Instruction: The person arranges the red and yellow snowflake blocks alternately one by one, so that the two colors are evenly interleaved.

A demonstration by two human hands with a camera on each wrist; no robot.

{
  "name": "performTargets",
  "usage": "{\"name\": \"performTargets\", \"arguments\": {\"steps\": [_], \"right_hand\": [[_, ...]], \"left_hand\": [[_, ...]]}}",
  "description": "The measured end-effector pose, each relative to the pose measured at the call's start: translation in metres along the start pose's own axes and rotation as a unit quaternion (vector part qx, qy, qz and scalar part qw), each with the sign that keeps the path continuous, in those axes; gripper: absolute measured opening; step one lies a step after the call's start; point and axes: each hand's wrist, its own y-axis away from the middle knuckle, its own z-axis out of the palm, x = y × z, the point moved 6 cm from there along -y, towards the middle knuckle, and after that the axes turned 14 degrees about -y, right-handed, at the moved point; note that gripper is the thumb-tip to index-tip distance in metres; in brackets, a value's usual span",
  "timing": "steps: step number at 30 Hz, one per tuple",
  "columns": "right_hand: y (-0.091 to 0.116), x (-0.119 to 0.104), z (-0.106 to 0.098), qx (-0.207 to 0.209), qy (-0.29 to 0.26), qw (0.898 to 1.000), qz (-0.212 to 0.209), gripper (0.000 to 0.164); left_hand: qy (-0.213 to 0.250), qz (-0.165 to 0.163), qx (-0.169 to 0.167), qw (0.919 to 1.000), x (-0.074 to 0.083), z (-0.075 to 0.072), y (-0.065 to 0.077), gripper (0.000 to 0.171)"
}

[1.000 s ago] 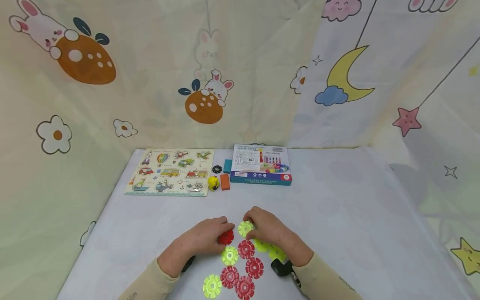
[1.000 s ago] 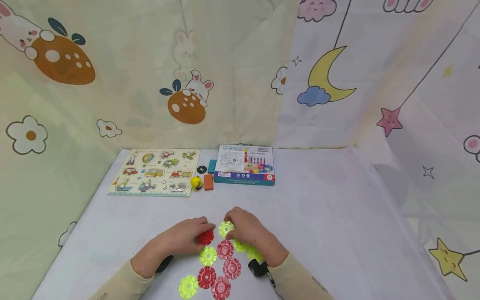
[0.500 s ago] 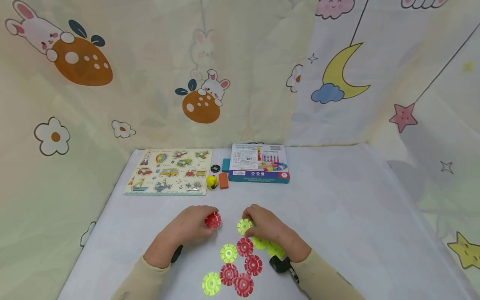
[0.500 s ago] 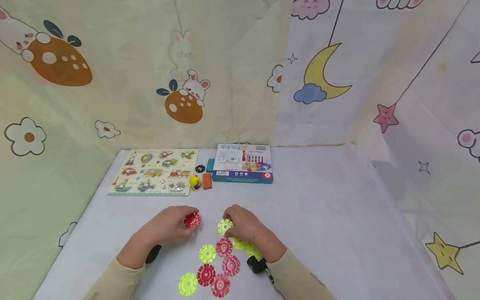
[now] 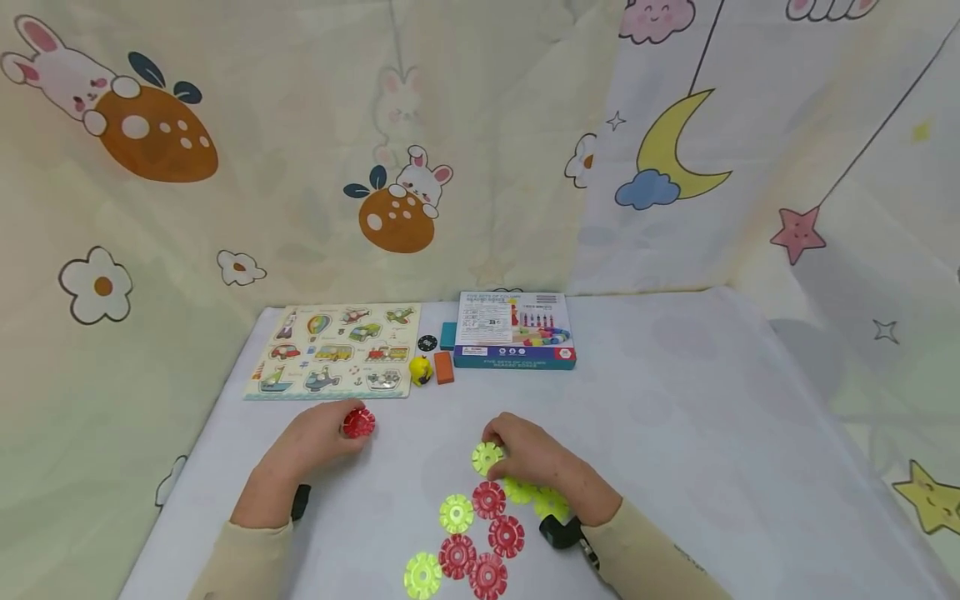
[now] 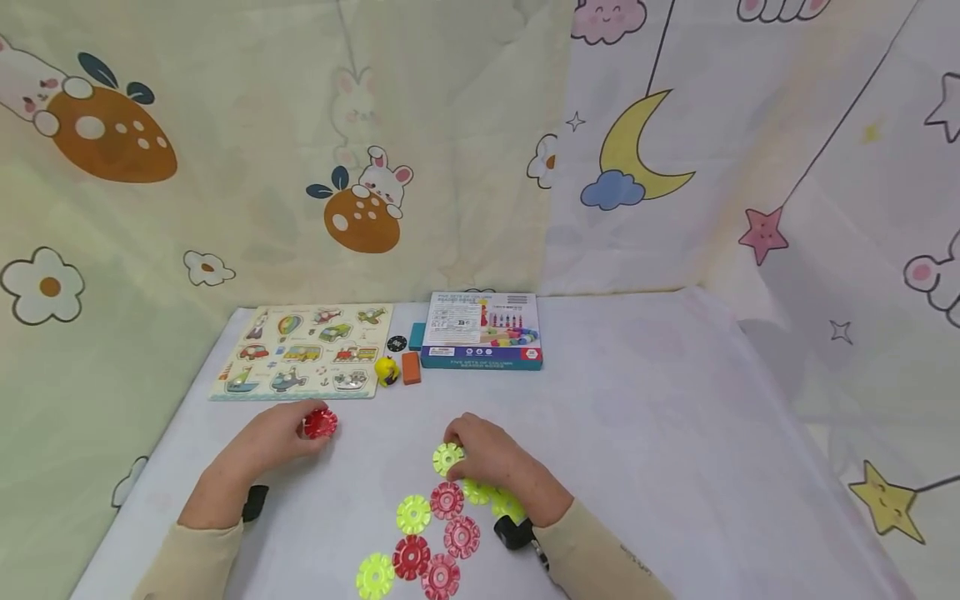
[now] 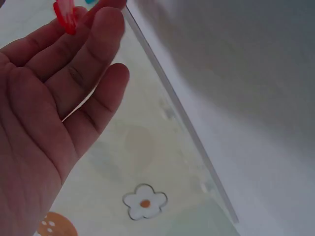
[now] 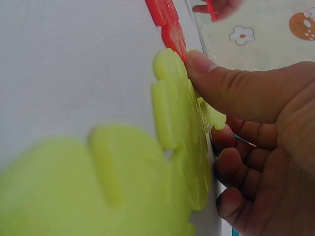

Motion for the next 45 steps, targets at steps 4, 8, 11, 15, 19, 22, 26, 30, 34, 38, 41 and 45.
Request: {"name": "performTargets", "arguments": {"steps": [4,8,11,15,19,22,26,30,34,38,41,45], "right_hand": [[0.002,-0.001,0.0,-0.006,-0.001,1.0,0.0,0.044],[0.003,-0.001,0.0,-0.01,0.01,1.0,-0.004,0.045],[0.003,-0.002,0.001,-0.016,0.022,1.0,-0.011,0.046],[0.003,-0.006,0.001,-0.025,0.032,0.999,-0.024,0.047],[0.003,-0.009,0.0,-0.042,0.056,0.997,-0.04,0.048],[0.003,-0.01,0.0,-0.055,0.076,0.994,-0.047,0.049],[0.003,-0.01,-0.002,-0.055,0.103,0.992,-0.054,0.053],[0.002,-0.01,-0.004,-0.044,0.129,0.988,-0.069,0.052],[0.002,-0.015,-0.008,-0.022,0.141,0.986,-0.091,0.046],[0.004,-0.029,-0.017,0.012,0.139,0.982,-0.128,0.045],[0.006,-0.046,-0.025,0.038,0.135,0.976,-0.164,0.047],[0.008,-0.073,-0.032,0.066,0.142,0.966,-0.204,0.048]], "left_hand": [[0.0,-0.009,-0.005,0.9999,-0.016,0.004,0.0,0.054],[-0.003,0.003,-0.006,1.0,-0.021,0.008,0.0,0.051],[-0.008,-0.004,-0.024,0.9997,-0.025,0.012,0.0,0.051],[0.006,-0.025,-0.049,0.9985,-0.032,0.015,0.001,0.054],[0.04,-0.037,-0.062,0.9966,-0.037,0.017,0.0,0.053],[0.067,-0.038,-0.067,0.9948,-0.039,0.019,0.0,0.052],[0.096,-0.037,-0.063,0.9927,-0.039,0.019,0.0,0.05],[0.111,-0.028,-0.054,0.992,-0.039,0.014,-0.001,0.046],[0.115,-0.018,-0.048,0.9921,-0.04,0.012,-0.002,0.044],[0.121,-0.022,-0.05,0.9911,-0.043,0.015,-0.001,0.044],[0.126,-0.026,-0.055,0.9902,-0.045,0.017,0.0,0.044],[0.124,-0.027,-0.058,0.9902,-0.047,0.019,0.0,0.044]]}}
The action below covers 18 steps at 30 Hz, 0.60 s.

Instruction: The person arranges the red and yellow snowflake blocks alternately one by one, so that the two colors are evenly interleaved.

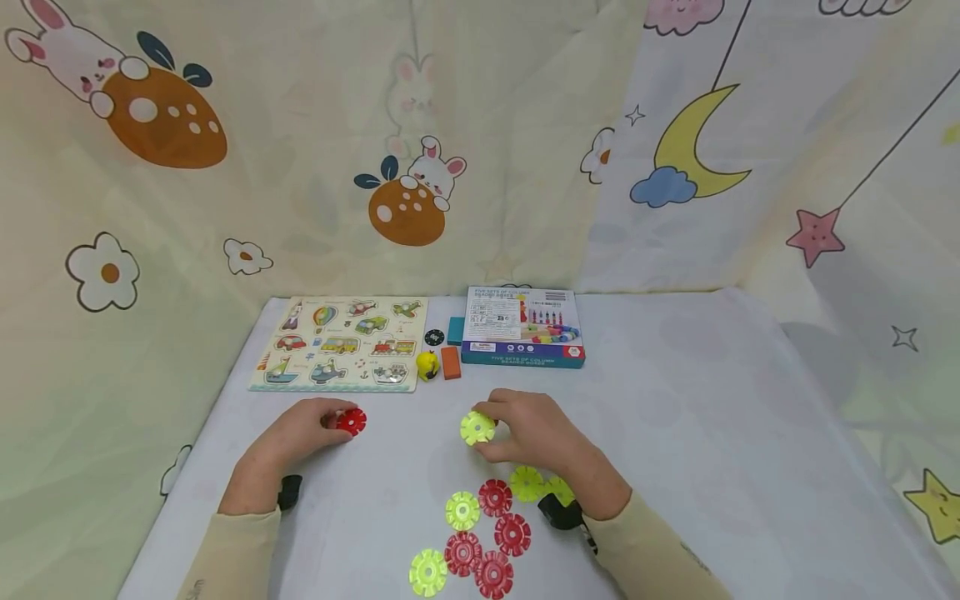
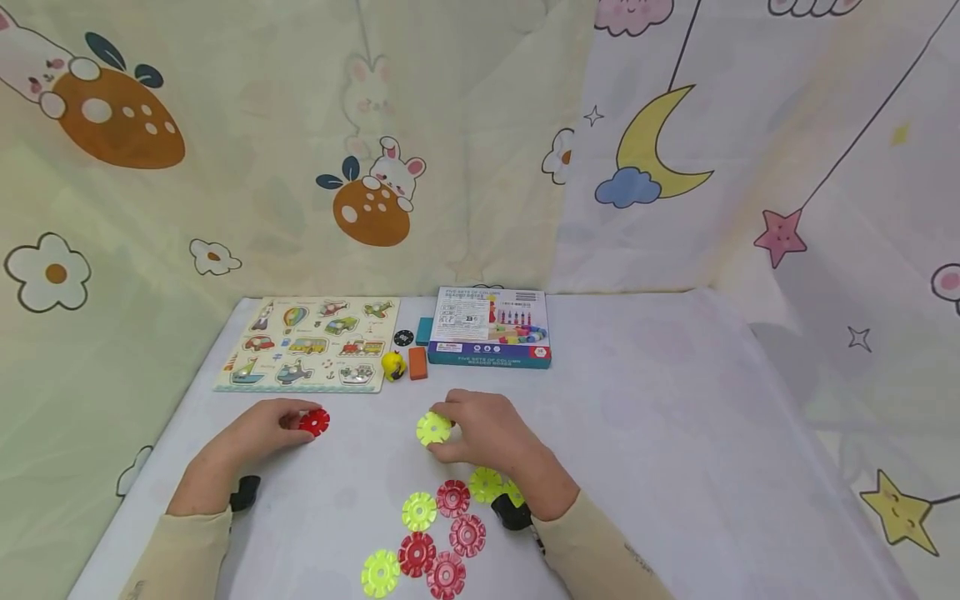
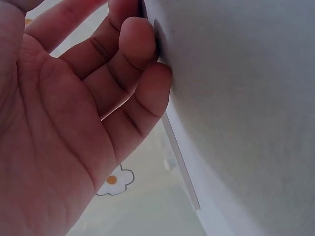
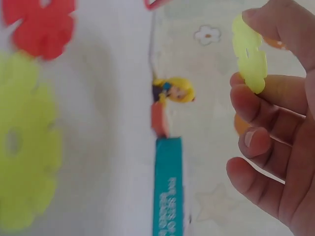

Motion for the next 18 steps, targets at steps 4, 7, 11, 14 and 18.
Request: {"name": "performTargets", "arguments": {"steps": [4,7,11,14,18], "right_hand": [[-0.015,-0.022,-0.005,0.02,0.024,0.999,-0.034,0.051],[-0.027,-0.036,-0.005,0.033,0.041,0.997,-0.054,0.052],[-0.043,-0.048,0.001,0.047,0.058,0.995,-0.062,0.054],[-0.056,-0.054,0.008,0.052,0.072,0.994,-0.067,0.056],[-0.073,-0.058,0.022,0.052,0.092,0.992,-0.072,0.057]], "left_hand": [[-0.005,-0.003,-0.001,1.0,-0.002,0.0,0.0,0.045],[-0.004,-0.006,-0.003,1.0,-0.002,0.0,0.0,0.046],[-0.009,-0.016,-0.005,0.9998,-0.003,0.002,-0.001,0.047],[-0.017,-0.025,-0.006,0.9995,-0.004,0.003,-0.002,0.048],[-0.015,-0.033,-0.006,0.9993,-0.004,0.003,-0.003,0.048]]}}
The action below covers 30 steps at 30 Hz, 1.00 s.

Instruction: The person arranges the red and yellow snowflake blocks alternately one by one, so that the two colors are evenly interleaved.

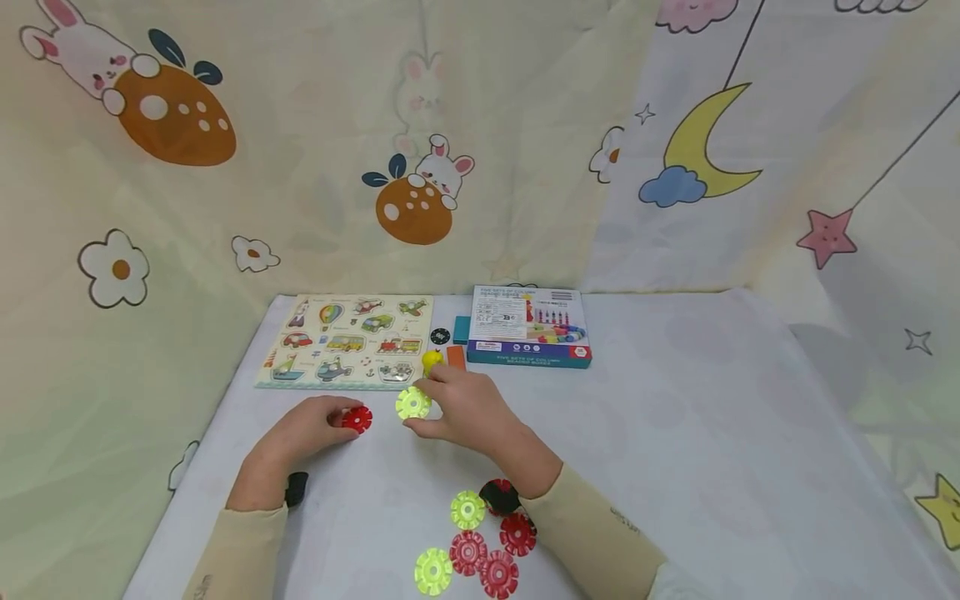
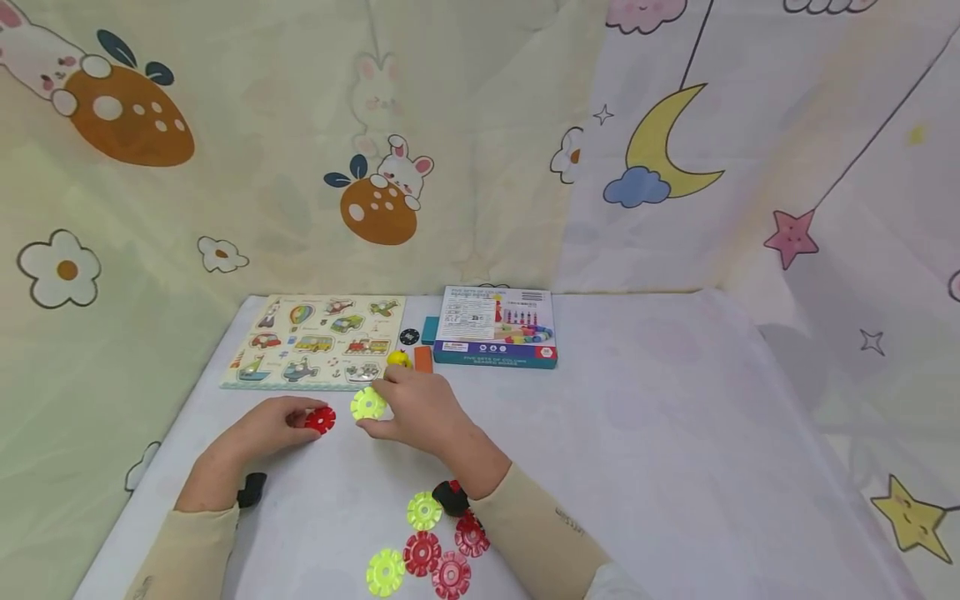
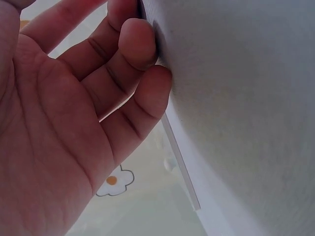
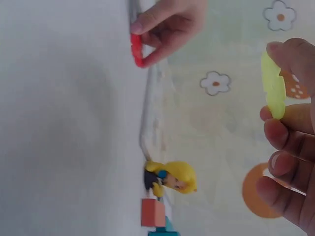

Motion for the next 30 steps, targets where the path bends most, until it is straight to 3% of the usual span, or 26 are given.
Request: {"name": "performTargets", "arguments": {"steps": [7,15,20,30], "right_hand": [[-0.03,0.0,0.041,-0.03,0.027,0.999,0.001,0.057],[-0.052,0.014,0.095,-0.138,0.046,0.988,0.055,0.05],[-0.055,0.018,0.107,-0.167,0.042,0.982,0.082,0.041],[-0.049,0.02,0.117,-0.199,0.038,0.97,0.136,0.047]], "left_hand": [[0.008,-0.006,-0.003,0.9999,-0.003,-0.001,0.001,0.047],[0.005,0.001,-0.001,1.0,-0.002,-0.002,-0.002,0.046],[0.002,0.005,0.0,1.0,0.0,-0.003,-0.003,0.045],[0.01,0.002,0.004,0.9999,0.002,-0.004,0.002,0.044]]}}
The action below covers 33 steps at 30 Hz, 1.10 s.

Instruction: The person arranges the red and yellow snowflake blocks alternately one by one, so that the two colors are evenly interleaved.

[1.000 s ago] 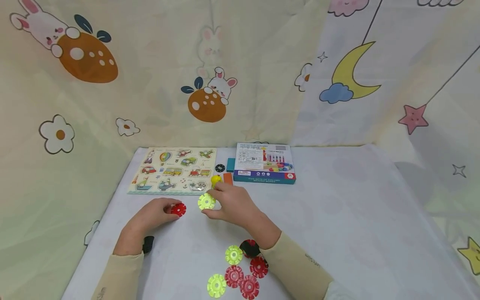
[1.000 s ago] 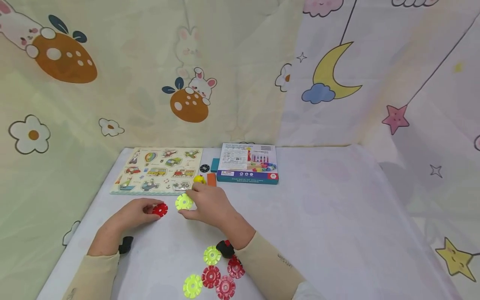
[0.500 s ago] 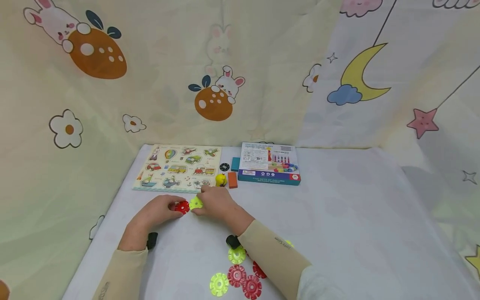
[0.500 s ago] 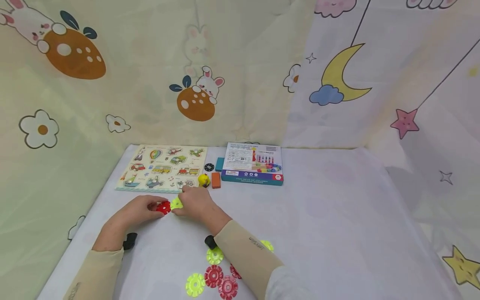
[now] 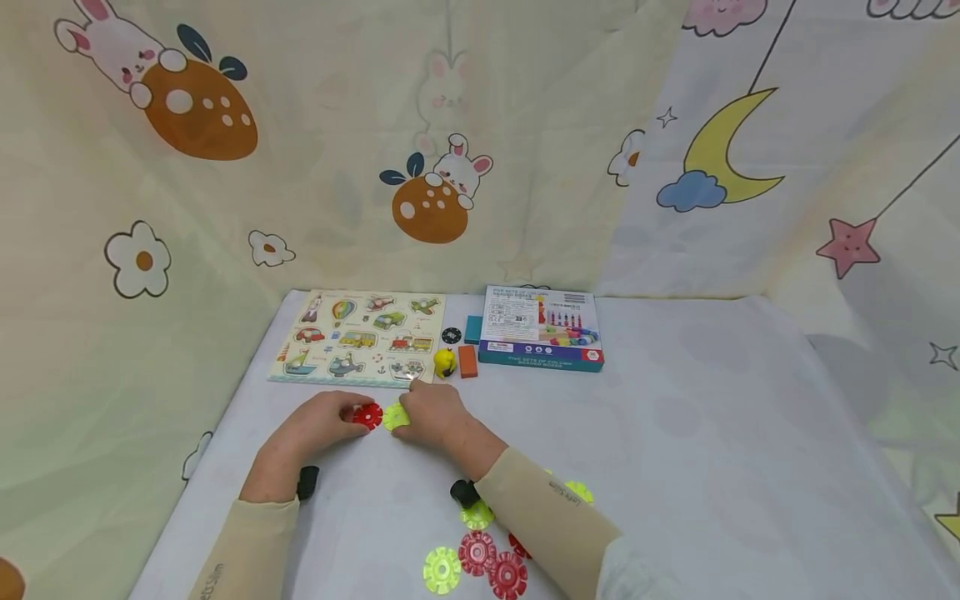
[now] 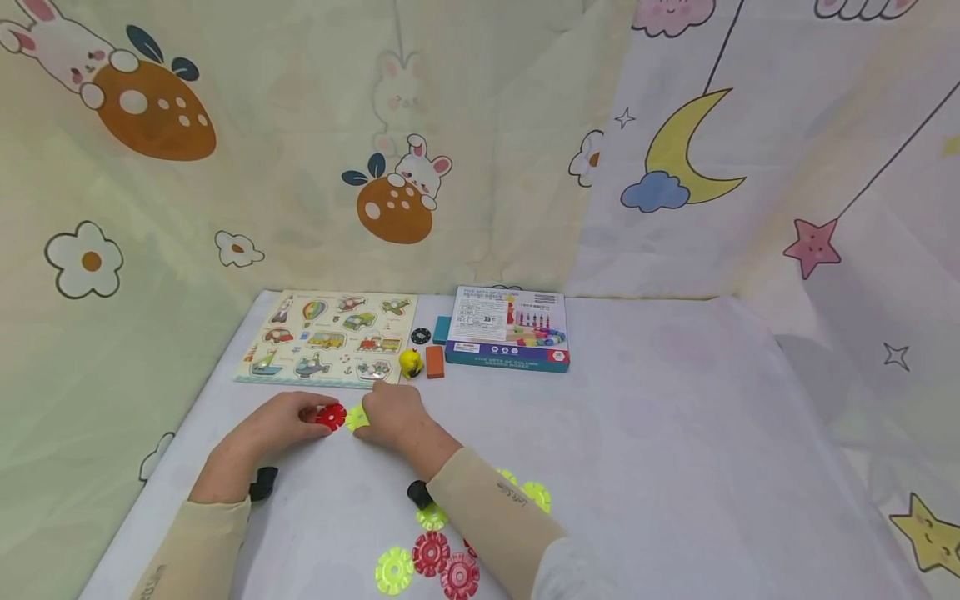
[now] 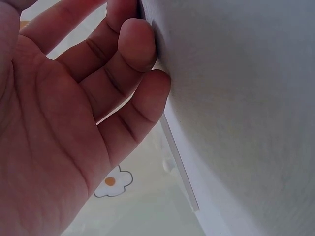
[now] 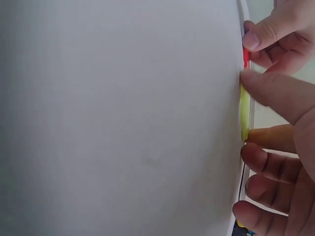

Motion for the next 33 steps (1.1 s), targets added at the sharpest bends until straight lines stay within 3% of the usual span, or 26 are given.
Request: {"name": "performTargets", "arguments": {"steps": [12,21,28,33], "right_hand": [[0.009,-0.001,-0.001,0.03,-0.057,0.997,0.049,0.051],[0.017,0.004,-0.008,0.033,-0.082,0.994,0.063,0.058],[0.038,0.003,-0.029,0.05,-0.116,0.99,0.057,0.062],[0.063,0.002,-0.042,0.063,-0.147,0.986,0.041,0.06]], "left_hand": [[0.001,0.003,-0.002,1.0,0.002,-0.002,0.002,0.046],[-0.016,0.032,0.022,0.9991,0.018,-0.002,0.001,0.051],[0.005,0.023,0.014,0.9996,0.034,0.006,-0.002,0.056],[-0.02,0.027,0.009,0.9994,0.044,0.012,-0.003,0.059]]}}
